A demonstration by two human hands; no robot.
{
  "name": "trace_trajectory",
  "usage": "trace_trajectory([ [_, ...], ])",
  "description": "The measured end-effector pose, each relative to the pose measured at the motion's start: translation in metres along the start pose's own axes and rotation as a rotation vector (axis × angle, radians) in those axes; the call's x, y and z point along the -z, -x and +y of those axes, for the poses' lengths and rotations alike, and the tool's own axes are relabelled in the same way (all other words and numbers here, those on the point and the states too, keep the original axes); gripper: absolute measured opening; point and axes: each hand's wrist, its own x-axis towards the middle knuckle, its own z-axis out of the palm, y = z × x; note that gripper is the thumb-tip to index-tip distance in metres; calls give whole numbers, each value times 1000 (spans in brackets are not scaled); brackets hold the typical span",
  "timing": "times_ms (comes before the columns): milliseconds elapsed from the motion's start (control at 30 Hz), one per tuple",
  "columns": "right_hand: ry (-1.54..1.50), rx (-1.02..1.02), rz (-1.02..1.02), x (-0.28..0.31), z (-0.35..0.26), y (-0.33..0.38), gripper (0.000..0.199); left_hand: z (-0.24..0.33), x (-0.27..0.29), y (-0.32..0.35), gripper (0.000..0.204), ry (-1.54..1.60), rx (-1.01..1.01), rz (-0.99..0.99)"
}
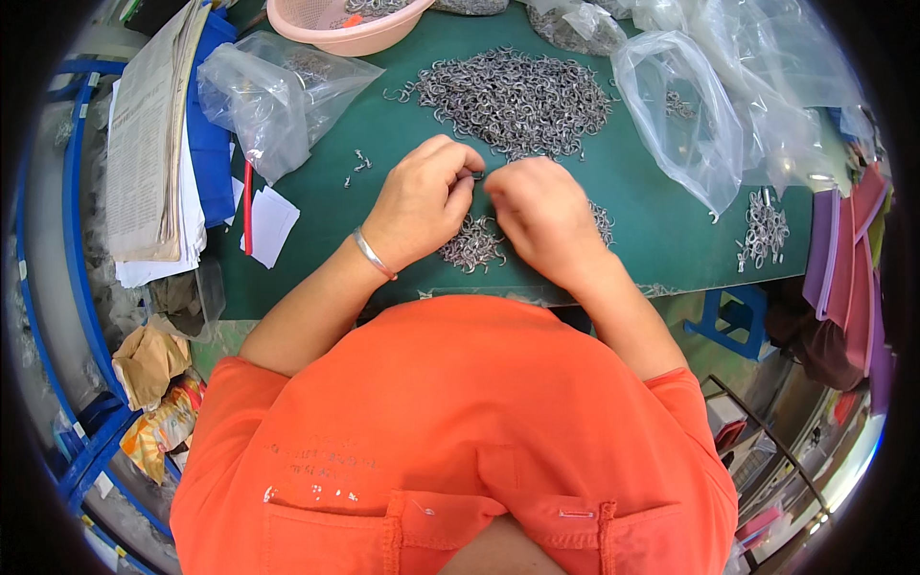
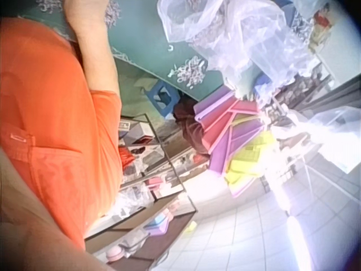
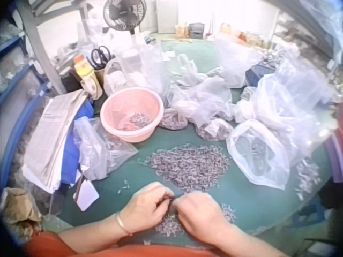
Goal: The person sorts metal hooks from a pile on the workstation by hand, separating them into smaller groups and placing some into a pink container.
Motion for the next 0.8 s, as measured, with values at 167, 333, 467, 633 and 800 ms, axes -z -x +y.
trace_trajectory([
  [167, -141, -338, 122, 33, 9, -1, 19, 5, 3, -2, 10, -33, -36, -3],
  [333, -91, -247, -47, 31, 9, 10, 12, 9, -12, -14, 12, -94, -211, 36],
  [467, 85, -149, -61, 19, 6, 10, 7, 8, -18, -16, 11, -205, -212, 22],
  [633, 118, -138, -90, 21, 6, 6, 9, 5, -23, -16, 9, -276, -179, 13],
  [800, -147, -359, -129, 37, 5, 5, 13, 4, -18, -14, 9, -236, -155, -1],
])
